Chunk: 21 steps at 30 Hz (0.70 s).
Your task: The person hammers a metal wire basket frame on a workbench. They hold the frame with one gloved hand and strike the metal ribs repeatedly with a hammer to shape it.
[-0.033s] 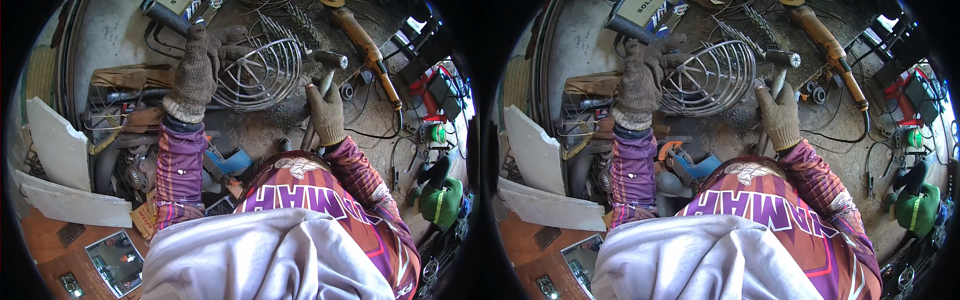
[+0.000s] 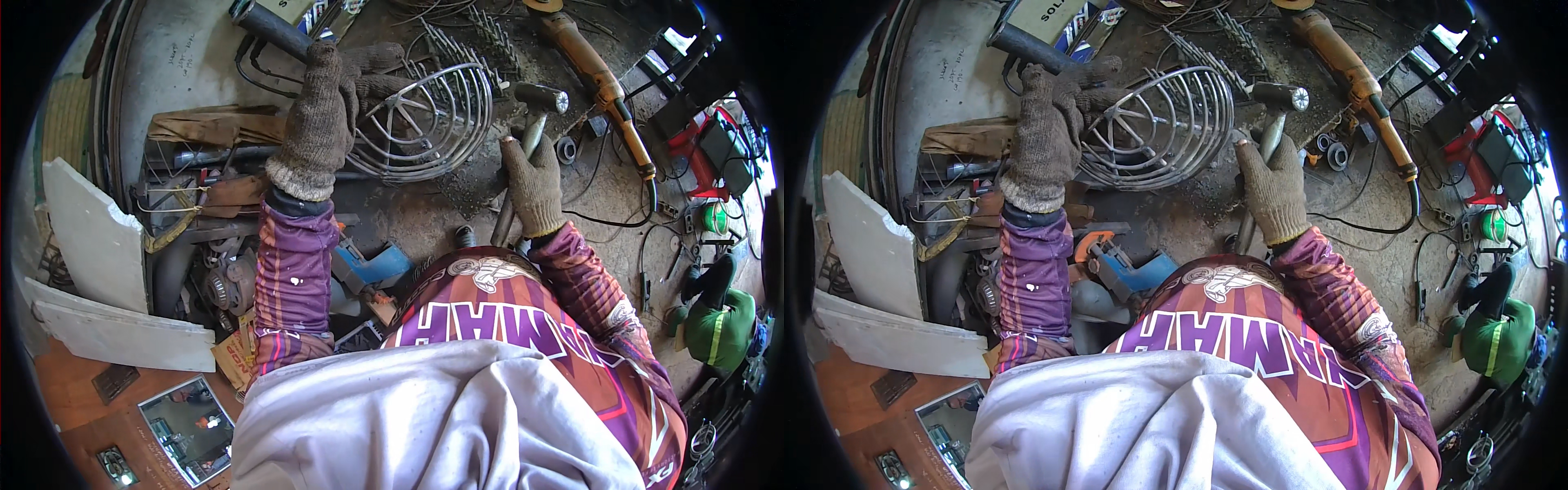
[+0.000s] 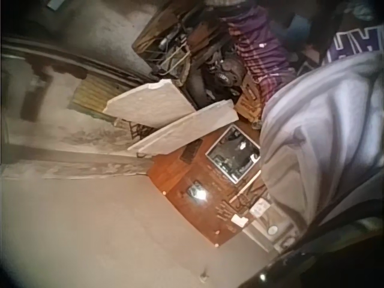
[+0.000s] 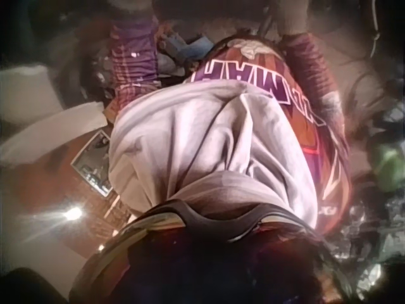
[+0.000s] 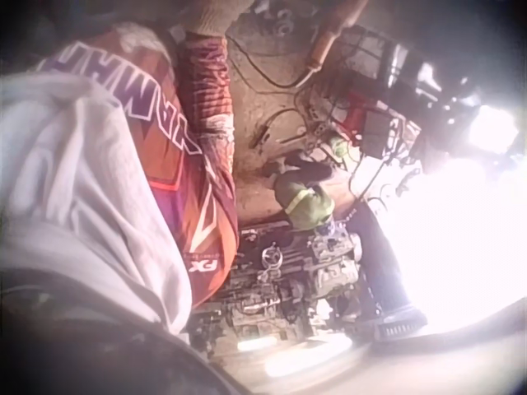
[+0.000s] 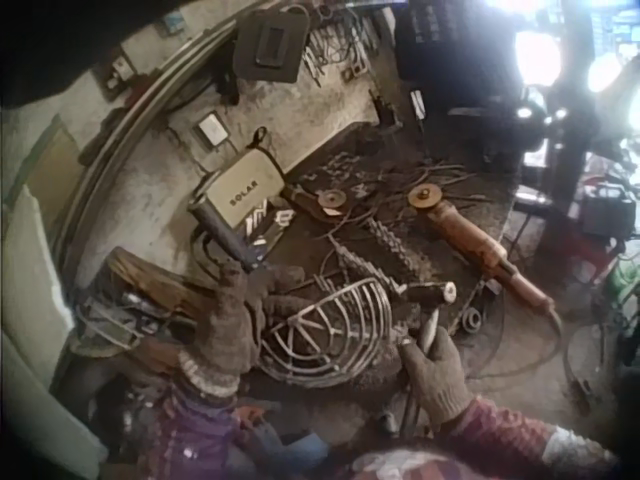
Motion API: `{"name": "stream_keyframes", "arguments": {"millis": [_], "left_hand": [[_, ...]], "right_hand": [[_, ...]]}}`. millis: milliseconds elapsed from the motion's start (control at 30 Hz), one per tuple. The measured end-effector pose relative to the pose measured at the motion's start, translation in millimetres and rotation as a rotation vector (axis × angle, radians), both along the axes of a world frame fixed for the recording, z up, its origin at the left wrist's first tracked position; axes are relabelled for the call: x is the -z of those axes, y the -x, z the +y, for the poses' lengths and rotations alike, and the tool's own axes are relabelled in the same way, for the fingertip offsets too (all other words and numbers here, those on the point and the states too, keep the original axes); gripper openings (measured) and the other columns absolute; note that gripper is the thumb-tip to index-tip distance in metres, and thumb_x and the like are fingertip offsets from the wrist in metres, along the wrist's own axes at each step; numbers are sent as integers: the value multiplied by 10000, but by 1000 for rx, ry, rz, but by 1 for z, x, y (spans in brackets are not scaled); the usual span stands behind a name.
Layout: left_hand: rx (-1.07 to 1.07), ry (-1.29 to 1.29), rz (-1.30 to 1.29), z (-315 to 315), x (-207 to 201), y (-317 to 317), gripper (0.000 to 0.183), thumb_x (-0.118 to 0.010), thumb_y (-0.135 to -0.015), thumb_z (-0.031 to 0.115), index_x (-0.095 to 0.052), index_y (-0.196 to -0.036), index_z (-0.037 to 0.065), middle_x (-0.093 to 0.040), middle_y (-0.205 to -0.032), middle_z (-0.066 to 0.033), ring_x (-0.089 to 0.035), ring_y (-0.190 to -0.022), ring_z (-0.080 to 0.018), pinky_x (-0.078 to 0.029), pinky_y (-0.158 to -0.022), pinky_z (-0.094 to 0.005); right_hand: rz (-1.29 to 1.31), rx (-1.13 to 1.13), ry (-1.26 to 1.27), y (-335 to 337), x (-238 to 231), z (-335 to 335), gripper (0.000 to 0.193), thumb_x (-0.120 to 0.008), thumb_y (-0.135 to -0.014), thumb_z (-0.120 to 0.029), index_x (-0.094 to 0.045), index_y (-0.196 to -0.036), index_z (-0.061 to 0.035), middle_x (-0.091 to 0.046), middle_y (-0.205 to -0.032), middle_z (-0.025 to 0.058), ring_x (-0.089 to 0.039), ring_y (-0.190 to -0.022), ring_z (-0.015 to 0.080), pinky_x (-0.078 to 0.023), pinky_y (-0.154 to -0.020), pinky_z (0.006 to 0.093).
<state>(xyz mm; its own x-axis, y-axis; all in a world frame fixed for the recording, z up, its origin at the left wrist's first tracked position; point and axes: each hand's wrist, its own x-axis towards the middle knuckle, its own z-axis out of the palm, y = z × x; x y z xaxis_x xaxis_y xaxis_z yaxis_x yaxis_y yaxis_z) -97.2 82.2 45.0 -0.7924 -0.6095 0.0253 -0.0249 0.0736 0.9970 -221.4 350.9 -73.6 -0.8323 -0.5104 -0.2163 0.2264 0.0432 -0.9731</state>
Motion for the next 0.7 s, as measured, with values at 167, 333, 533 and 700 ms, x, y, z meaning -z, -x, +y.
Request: {"name": "stream_keyframes", "arguments": {"millis": [167, 333, 533, 700], "left_hand": [[-31, 772, -314, -6, 5, 0, 402, -538, -1028, 45, -498, -1428, 18, -650, -1136, -150, -667, -951, -266, -550, -846, -361], [332, 372, -163, 53, -40, 27, 395, -645, -1015, 246, -617, -1323, 0, -706, -1099, -124, -680, -984, -173, -556, -813, -326], [173, 616, -369, 80, -40, 29, 361, -703, -985, 289, -704, -1205, 3, -740, -972, -39, -650, -848, -106, -531, -759, -284], [45, 698, -286, 66, -33, 8, 305, -730, -947, 267, -736, -1079, -9, -752, -1001, -127, -699, -901, -163, -547, -790, -329]], "right_hand": [[61, 34, -3, 11, 15, -4, 391, -676, -962, -331, -593, -1110, 21, -622, -817, 77, -609, -740, 146, -499, -657, 319], [54, 13, -126, 20, 27, -8, 445, -674, -945, -381, -596, -1089, 33, -663, -843, 122, -654, -755, 186, -521, -684, 357], [-36, -73, -118, 23, 21, -8, 341, -648, -982, -298, -586, -1096, 18, -616, -831, 47, -604, -695, 129, -519, -613, 303], [72, -85, -188, 29, 17, -8, 506, -650, -948, -442, -613, -1073, 47, -683, -860, 175, -679, -792, 270, -520, -744, 411]]}}
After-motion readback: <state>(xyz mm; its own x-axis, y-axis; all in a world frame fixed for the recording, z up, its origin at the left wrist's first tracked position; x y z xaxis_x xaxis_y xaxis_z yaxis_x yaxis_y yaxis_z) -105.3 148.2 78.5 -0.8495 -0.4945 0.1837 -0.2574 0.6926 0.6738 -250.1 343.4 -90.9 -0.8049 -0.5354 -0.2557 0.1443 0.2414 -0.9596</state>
